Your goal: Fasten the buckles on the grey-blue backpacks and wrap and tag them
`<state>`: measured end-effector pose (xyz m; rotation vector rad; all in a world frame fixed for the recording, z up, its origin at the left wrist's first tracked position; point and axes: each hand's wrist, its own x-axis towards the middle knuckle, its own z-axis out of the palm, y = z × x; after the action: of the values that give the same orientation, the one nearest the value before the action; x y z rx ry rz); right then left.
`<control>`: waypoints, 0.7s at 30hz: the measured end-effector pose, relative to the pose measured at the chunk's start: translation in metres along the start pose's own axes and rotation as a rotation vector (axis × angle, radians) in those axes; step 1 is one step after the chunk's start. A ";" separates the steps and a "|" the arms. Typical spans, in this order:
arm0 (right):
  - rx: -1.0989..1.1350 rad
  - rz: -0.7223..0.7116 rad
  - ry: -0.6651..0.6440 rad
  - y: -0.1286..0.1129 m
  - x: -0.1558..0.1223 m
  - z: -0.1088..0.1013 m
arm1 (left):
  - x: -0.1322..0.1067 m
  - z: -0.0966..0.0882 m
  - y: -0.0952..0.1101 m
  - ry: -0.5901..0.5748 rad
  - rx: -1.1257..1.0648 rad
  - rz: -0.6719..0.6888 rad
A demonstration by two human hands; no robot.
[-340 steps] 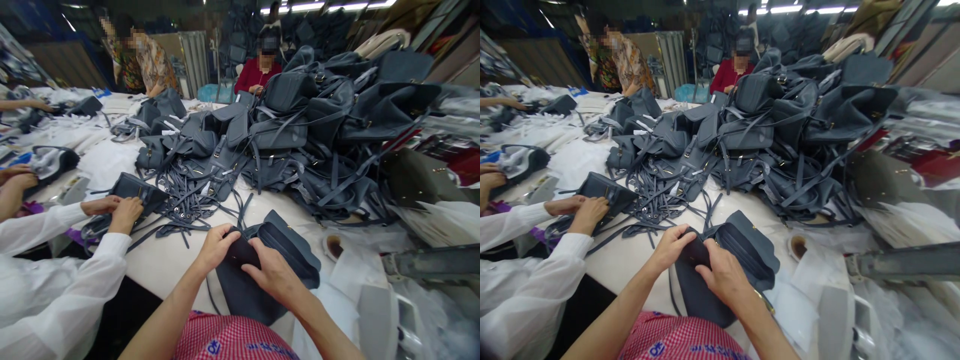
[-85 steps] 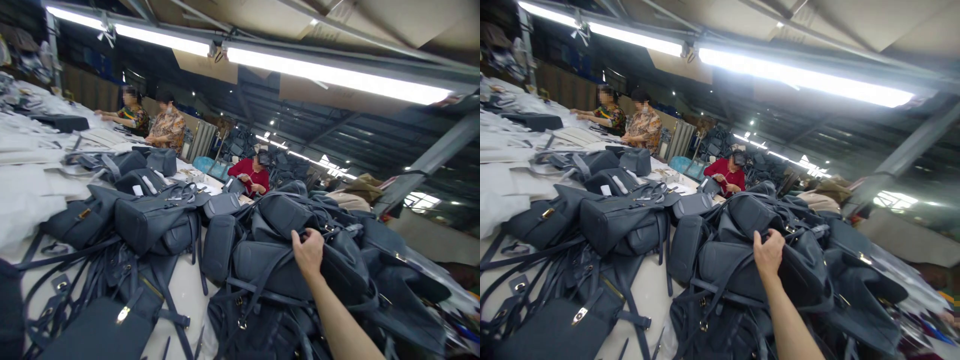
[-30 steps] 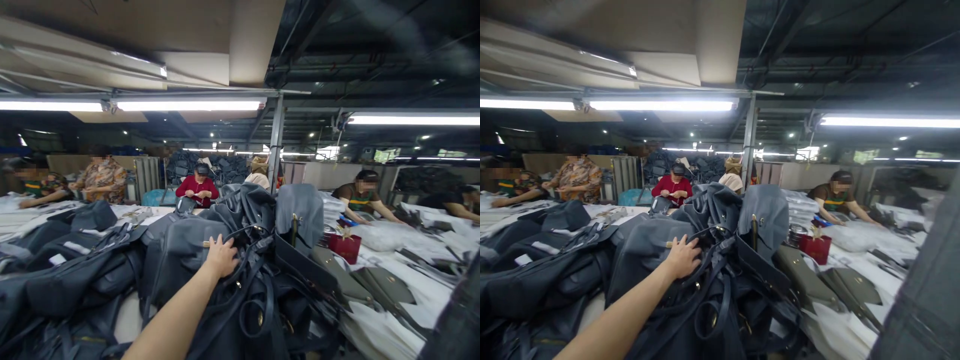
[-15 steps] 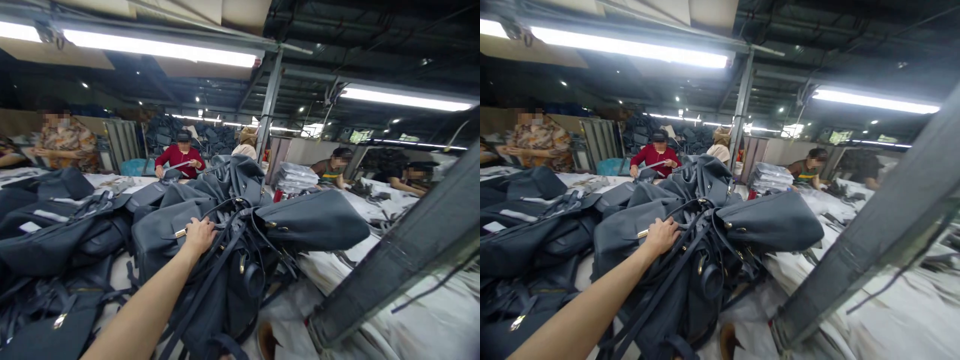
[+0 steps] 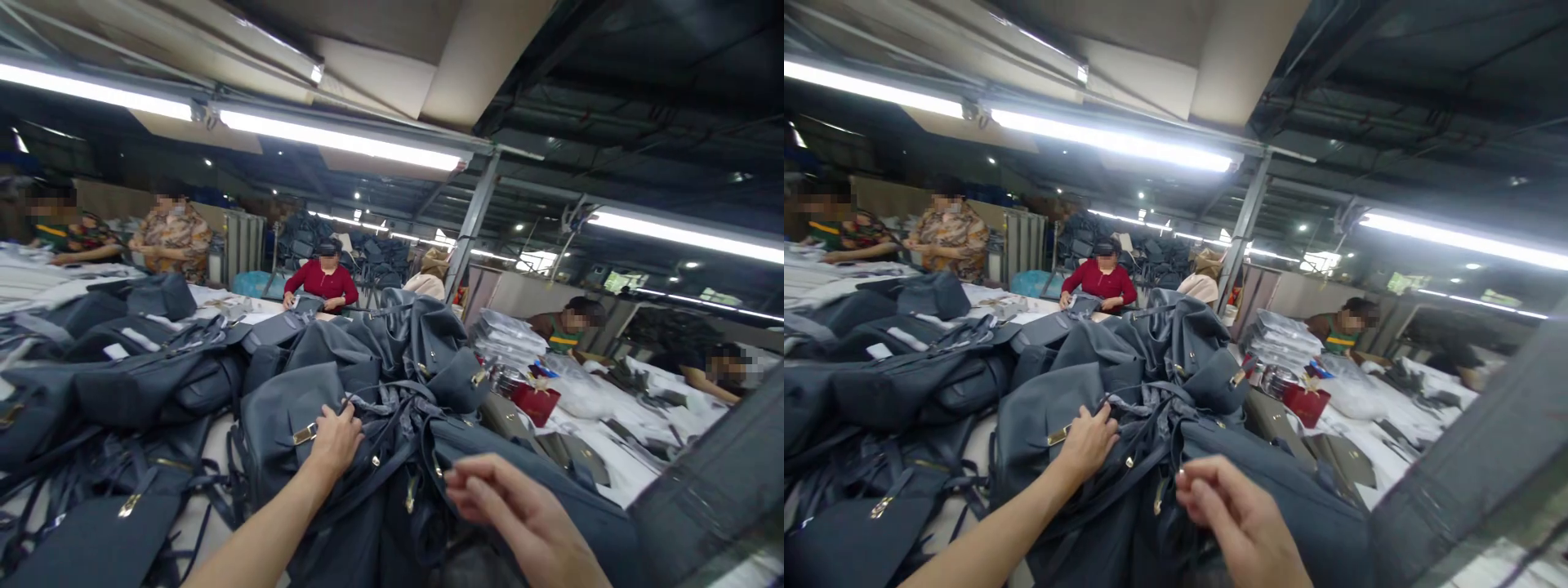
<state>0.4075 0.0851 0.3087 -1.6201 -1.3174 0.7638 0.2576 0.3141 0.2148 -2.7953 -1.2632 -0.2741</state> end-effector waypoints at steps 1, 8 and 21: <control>-0.079 -0.057 0.088 -0.012 0.022 -0.002 | -0.004 0.002 0.000 0.007 -0.006 -0.007; -0.987 -0.307 -0.060 -0.022 0.165 0.011 | -0.021 0.022 -0.005 0.049 -0.047 -0.032; -1.268 -0.118 -0.355 0.025 0.176 0.032 | -0.030 0.058 -0.005 0.152 -0.071 -0.029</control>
<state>0.4336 0.2624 0.2846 -2.3488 -2.3927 0.0464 0.2422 0.3030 0.1527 -2.7539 -1.2845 -0.5318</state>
